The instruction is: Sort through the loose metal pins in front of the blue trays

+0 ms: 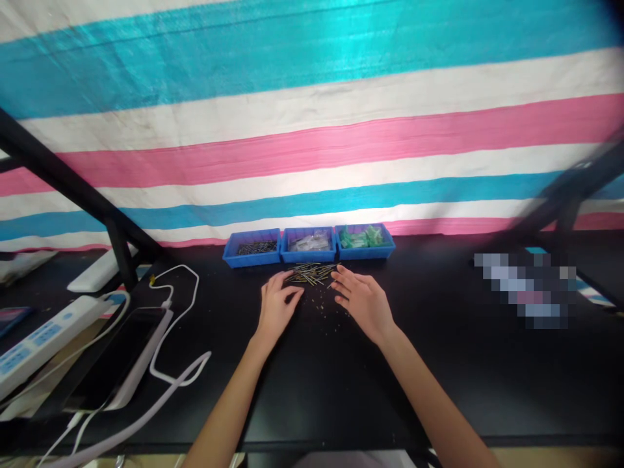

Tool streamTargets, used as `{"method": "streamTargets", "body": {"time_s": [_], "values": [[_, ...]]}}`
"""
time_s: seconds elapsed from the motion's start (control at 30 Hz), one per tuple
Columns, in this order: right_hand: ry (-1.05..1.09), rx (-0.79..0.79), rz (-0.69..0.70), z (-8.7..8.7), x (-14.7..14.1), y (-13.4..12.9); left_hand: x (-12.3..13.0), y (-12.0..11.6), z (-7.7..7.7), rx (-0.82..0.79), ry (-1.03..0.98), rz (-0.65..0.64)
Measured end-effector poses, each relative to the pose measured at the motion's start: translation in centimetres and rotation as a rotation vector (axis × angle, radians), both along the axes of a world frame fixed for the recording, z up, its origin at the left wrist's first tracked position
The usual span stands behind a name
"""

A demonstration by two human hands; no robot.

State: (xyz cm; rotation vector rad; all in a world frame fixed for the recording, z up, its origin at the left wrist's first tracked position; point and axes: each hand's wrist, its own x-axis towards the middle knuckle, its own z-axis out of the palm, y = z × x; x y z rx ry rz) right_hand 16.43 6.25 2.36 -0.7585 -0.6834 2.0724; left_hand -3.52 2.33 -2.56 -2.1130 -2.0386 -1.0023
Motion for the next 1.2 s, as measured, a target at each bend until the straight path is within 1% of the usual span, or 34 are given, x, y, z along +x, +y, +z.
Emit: {"method": "streamTargets", "body": {"time_s": [0.2, 0.37, 0.47, 0.6, 0.73, 0.87, 1.0, 1.2], "values": [[-0.004, -0.009, -0.011, -0.2, -0.2, -0.1, 0.0, 0.0, 0.2, 0.039, -0.027, 0.069], [-0.013, -0.050, -0.038, -0.2, -0.3, -0.2, 0.3, -0.1, 0.4, 0.008, -0.049, 0.119], [0.018, -0.087, -0.057, -0.1, -0.3, -0.2, 0.2, 0.0, 0.2, -0.010, -0.062, 0.091], [0.021, -0.096, -0.075, -0.1, -0.3, -0.1, 0.1, 0.0, 0.0, -0.012, -0.100, 0.053], [0.010, -0.113, -0.084, -0.5, -0.3, 0.0, 0.3, 0.0, 0.0, -0.012, -0.131, 0.026], [0.043, -0.133, -0.068, -1.0, -0.4, 0.1, 0.6, -0.3, 0.1, -0.036, -0.127, -0.016], [0.018, -0.102, -0.040, -1.3, -0.6, 0.2, 0.7, -0.6, 0.1, -0.065, -0.114, -0.036], [-0.027, -0.046, -0.020, -2.0, -0.9, 0.3, 0.4, -0.6, 0.1, -0.060, -0.083, -0.042]]}}
